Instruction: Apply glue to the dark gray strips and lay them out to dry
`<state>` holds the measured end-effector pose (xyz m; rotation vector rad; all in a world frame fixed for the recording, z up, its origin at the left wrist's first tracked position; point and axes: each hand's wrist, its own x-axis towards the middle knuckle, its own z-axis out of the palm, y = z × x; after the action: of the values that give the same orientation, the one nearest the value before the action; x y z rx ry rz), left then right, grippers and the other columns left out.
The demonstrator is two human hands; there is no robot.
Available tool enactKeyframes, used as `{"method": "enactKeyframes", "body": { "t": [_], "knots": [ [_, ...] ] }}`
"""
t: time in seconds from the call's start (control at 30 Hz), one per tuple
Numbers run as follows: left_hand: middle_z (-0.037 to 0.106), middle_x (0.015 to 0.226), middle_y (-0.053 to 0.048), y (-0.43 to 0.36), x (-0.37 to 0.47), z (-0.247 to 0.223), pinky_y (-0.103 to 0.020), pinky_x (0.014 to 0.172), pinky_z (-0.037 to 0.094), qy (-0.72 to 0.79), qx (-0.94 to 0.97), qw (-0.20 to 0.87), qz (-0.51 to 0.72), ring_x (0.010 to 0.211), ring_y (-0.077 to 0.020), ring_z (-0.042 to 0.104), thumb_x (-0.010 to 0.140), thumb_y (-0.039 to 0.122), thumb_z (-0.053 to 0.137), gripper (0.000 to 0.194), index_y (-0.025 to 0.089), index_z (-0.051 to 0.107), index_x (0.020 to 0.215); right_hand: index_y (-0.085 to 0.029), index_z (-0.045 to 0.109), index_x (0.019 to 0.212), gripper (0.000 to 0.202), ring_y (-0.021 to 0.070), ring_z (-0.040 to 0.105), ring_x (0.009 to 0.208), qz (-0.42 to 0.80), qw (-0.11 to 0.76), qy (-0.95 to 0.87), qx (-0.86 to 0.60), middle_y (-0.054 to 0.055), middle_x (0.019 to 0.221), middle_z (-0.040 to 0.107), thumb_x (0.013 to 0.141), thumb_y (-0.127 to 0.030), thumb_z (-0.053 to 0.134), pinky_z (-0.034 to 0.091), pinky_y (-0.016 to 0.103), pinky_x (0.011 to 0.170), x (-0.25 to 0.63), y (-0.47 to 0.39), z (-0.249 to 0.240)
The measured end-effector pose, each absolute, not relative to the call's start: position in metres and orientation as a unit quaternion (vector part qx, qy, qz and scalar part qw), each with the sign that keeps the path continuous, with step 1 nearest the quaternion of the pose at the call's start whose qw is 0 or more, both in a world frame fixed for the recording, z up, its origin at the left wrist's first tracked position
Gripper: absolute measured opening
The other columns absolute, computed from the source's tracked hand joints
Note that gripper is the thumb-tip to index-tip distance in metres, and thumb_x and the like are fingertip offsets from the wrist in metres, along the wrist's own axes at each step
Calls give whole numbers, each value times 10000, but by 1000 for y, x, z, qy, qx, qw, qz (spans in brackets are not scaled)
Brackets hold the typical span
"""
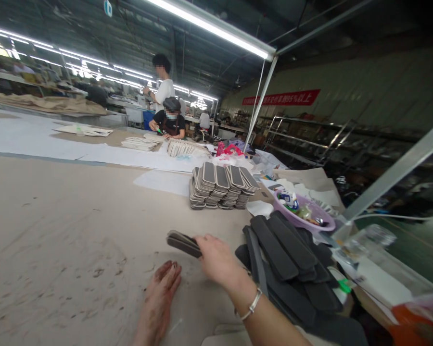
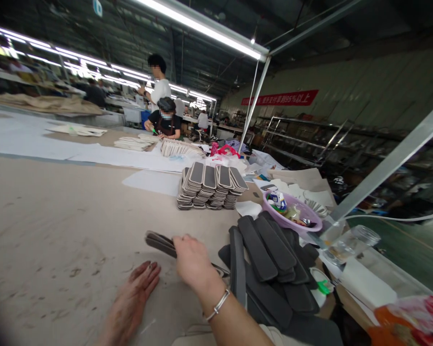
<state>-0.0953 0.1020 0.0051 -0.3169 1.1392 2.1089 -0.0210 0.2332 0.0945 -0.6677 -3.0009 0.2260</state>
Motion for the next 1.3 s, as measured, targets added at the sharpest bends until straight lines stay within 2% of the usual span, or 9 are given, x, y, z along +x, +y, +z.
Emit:
{"method": "enactKeyframes", "body": {
  "t": [0.13,0.23,0.33,0.53,0.67,0.83,0.97,1.13,1.3],
  "knots": [
    [621,1123,-63,104,-99,5,-381,1064,348,462,-90,310,826,1161,-209,527,751,111,649,240,182,620,978,-198,504,1227,606,241,619,810,85,-27,-974,-207,87,929,647,633,-137,607,442,300,673,-27,216,66],
    [604,1172,-82,103,-100,3,-402,1068,343,467,-76,312,824,1208,-243,485,733,145,677,249,172,634,977,-189,650,948,257,242,625,795,113,-12,-965,-237,85,840,668,698,-186,592,444,307,691,-24,220,57],
    [571,1227,-96,101,-99,3,-444,1054,354,468,-97,309,822,1211,-264,482,721,151,689,285,179,619,995,-191,665,758,88,217,615,747,215,64,-940,-258,44,746,665,736,-253,608,443,292,684,-21,233,70],
    [565,1246,-113,102,-97,4,-429,1068,320,482,-29,288,827,1229,-278,465,597,178,791,500,191,605,1061,-167,675,902,289,182,602,766,595,282,-733,-171,19,861,677,678,-347,708,485,289,723,-22,252,104],
    [549,1283,-106,104,-97,4,-395,1093,277,474,2,270,838,1276,-259,413,540,112,800,551,197,607,1049,-176,692,840,266,180,612,768,664,289,-675,-144,28,859,682,633,-330,756,485,312,779,-22,246,76],
    [547,1288,-113,102,-93,17,-274,1100,239,477,21,297,827,1314,-226,359,553,8,756,553,176,629,1064,-174,684,822,262,177,613,741,670,231,-684,-173,15,812,677,636,-349,742,491,302,746,-20,235,33],
    [552,1286,-100,101,-90,21,-269,1086,272,452,16,297,841,1306,-219,373,581,-5,727,551,191,619,1085,-158,662,867,245,174,601,761,644,217,-713,-172,14,830,667,680,-315,690,481,281,741,-19,227,41],
    [611,1195,-60,101,-93,13,-299,1019,396,435,-4,290,852,1229,-227,468,679,173,714,437,217,593,1097,-174,626,948,280,187,597,798,510,111,-833,-184,15,873,658,688,-274,661,464,258,709,-16,206,62],
    [668,1003,-26,98,-100,8,-293,914,481,428,-63,305,848,968,-173,628,802,263,604,226,219,590,1024,-178,572,1048,387,222,609,862,409,44,-880,-238,69,945,644,690,-303,649,453,279,730,-14,183,66]
  ]
}}
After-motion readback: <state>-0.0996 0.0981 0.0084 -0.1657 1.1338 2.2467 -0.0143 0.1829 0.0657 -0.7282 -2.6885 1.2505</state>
